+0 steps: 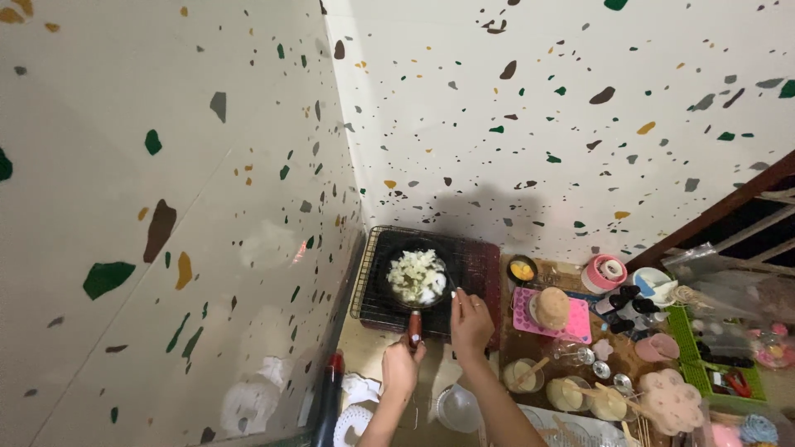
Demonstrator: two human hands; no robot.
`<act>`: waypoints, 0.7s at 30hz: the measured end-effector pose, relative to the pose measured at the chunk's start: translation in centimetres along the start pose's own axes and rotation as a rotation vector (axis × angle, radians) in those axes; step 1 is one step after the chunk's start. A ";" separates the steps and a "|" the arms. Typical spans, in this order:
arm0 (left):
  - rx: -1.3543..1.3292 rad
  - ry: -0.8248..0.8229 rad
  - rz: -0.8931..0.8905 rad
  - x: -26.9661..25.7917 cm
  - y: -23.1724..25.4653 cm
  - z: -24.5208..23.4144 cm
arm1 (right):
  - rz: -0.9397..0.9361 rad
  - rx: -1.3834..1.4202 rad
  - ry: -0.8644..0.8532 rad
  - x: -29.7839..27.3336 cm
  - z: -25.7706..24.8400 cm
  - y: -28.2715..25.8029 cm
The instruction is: The recorder is melting wax and preparing scented candles in a workshop.
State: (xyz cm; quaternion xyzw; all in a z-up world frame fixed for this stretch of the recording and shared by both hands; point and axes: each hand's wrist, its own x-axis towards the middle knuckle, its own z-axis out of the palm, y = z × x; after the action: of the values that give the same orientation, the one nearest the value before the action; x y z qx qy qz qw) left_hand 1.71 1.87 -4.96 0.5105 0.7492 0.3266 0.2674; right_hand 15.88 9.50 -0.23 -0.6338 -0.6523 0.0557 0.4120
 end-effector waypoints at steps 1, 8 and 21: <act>0.000 0.001 -0.001 -0.1 0.5 -0.4 | -0.001 0.001 -0.001 0.0 0.1 -0.1; 0.022 -0.009 -0.024 -0.5 0.9 -0.8 | 0.286 0.206 0.054 -0.1 2.8 -0.2; 0.043 -0.075 -0.078 -0.5 1.5 -1.7 | -0.022 0.230 -0.094 -3.8 0.1 -2.2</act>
State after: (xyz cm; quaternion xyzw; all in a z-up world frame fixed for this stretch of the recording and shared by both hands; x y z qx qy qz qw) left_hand 1.49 1.42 -2.67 0.4984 0.7649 0.2801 0.2969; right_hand 13.57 5.80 -0.77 -0.5721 -0.6669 0.1551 0.4516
